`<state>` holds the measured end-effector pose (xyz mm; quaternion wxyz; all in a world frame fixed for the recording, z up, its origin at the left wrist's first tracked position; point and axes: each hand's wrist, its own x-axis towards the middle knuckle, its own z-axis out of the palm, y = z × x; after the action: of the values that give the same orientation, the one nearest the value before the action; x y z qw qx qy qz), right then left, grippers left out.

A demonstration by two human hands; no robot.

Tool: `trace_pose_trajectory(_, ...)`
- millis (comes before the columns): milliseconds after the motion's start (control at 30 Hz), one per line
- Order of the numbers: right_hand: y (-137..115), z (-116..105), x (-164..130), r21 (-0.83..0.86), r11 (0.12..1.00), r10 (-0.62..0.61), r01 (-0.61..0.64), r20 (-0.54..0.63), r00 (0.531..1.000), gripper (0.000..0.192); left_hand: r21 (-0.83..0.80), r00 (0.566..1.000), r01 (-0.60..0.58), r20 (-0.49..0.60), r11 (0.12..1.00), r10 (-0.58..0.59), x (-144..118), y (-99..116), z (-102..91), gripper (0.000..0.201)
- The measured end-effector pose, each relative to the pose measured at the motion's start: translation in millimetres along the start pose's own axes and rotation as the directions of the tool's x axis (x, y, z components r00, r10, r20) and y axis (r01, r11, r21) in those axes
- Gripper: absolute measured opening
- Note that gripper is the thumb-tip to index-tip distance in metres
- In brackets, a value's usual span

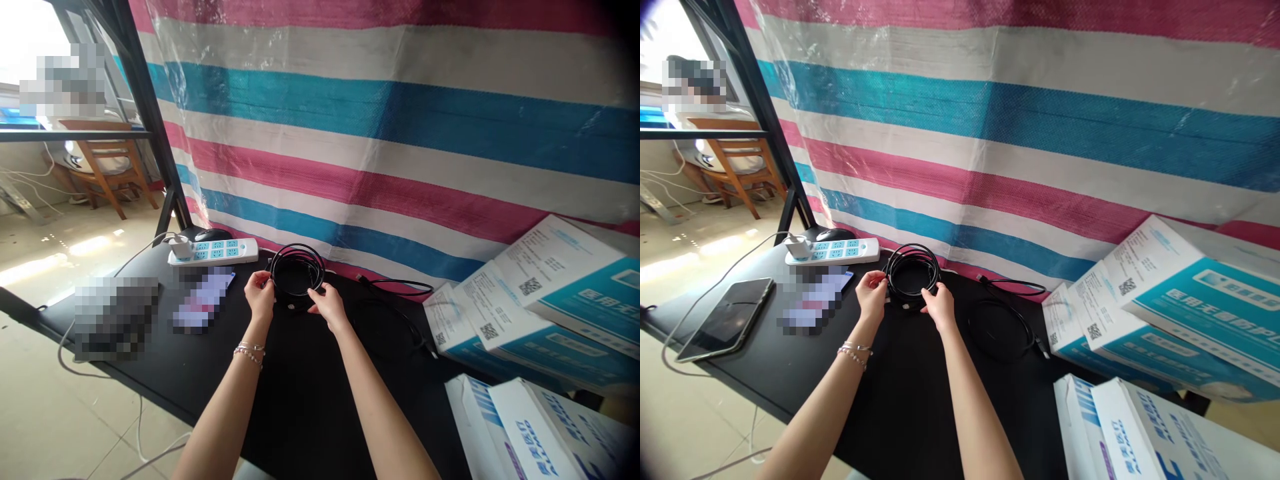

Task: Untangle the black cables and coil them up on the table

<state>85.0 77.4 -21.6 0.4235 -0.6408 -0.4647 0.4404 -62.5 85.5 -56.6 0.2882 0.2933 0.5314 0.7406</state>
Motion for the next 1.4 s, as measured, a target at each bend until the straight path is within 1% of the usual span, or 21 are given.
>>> trace_pose_trajectory(100,2,-2,-1,-0.083,0.995,-0.05,0.047,-0.026,0.998,0.024,0.098,0.999,-0.006,0.036,0.995,0.003,0,-2,-0.6,0.017)
trace_pose_trajectory(167,3,-3,-3,-0.123,0.99,-0.081,0.074,-0.05,0.995,0.027,0.141,0.997,-0.018,0.073,0.99,0.008,-1,-1,-0.8,0.021)
trace_pose_trajectory(267,3,-2,-6,-0.164,0.981,-0.119,0.104,-0.081,0.99,0.035,0.251,0.988,-0.09,0.142,0.964,0.055,-3,2,-0.4,0.028)
trace_pose_trajectory(367,2,-2,-7,-0.185,0.975,-0.14,0.121,-0.097,0.985,0.042,0.339,0.968,-0.175,0.229,0.924,0.1,-6,8,0.2,0.036)
trace_pose_trajectory(433,2,-1,-7,-0.21,0.969,-0.159,0.133,-0.114,0.981,0.046,0.326,0.955,-0.203,0.275,0.923,0.112,-7,13,0.6,0.042)
trace_pose_trajectory(500,3,-1,-8,-0.251,0.956,-0.187,0.149,-0.135,0.973,0.048,0.285,0.946,-0.217,0.298,0.934,0.129,-8,15,0.8,0.046)
trace_pose_trajectory(600,4,-1,-8,-0.297,0.939,-0.227,0.176,-0.145,0.963,0.047,0.189,0.951,-0.195,0.276,0.962,0.139,-7,13,0.3,0.051)
trace_pose_trajectory(633,4,-1,-7,-0.305,0.934,-0.236,0.185,-0.142,0.961,0.046,0.16,0.957,-0.168,0.265,0.973,0.122,-6,11,0.0,0.053)
trace_pose_trajectory(700,5,-1,-6,-0.325,0.925,-0.25,0.196,-0.132,0.959,0.043,0.102,0.965,-0.077,0.258,0.992,0.048,-3,8,-0.2,0.054)
trace_pose_trajectory(767,5,-1,-5,-0.352,0.913,-0.26,0.205,-0.119,0.958,0.037,0.011,0.958,0.031,0.286,0.999,-0.033,-1,7,0.2,0.054)
trace_pose_trajectory(833,5,-1,-4,-0.371,0.903,-0.272,0.217,-0.104,0.957,0.031,-0.097,0.942,0.098,0.329,0.99,-0.061,0,7,1.2,0.054)
trace_pose_trajectory(867,4,0,-4,-0.375,0.899,-0.278,0.224,-0.096,0.956,0.027,-0.133,0.938,0.103,0.343,0.986,-0.052,0,6,1.6,0.055)
trace_pose_trajectory(933,4,0,-5,-0.379,0.895,-0.286,0.234,-0.085,0.955,0.022,-0.15,0.933,0.067,0.36,0.986,-0.008,1,5,1.7,0.059)
trace_pose_trajectory(1000,4,1,-5,-0.388,0.892,-0.284,0.232,-0.081,0.955,0.017,-0.109,0.922,0.003,0.384,0.994,0.039,2,3,0.2,0.066)
trace_pose_trajectory(1067,4,1,-6,-0.403,0.889,-0.273,0.217,-0.086,0.958,0.014,-0.049,0.9,-0.055,0.43,0.997,0.071,3,2,-2.7,0.072)
trace_pose_trajectory(1200,3,0,-6,-0.44,0.879,-0.249,0.182,-0.1,0.963,0.023,0.033,0.855,-0.129,0.511,0.991,0.094,2,6,-8.9,0.077)
trace_pose_trajectory(1267,2,-1,-6,-0.456,0.874,-0.243,0.167,-0.112,0.964,0.025,0.049,0.867,-0.154,0.486,0.987,0.111,1,10,-10.3,0.074)
trace_pose_trajectory(1333,0,0,-5,-0.47,0.869,-0.24,0.155,-0.127,0.963,0.027,0.063,0.902,-0.154,0.416,0.986,0.114,1,14,-10.5,0.067)
trace_pose_trajectory(1400,-1,0,-4,-0.484,0.862,-0.242,0.15,-0.133,0.961,0.028,0.069,0.934,-0.122,0.345,0.99,0.091,2,17,-10.2,0.059)
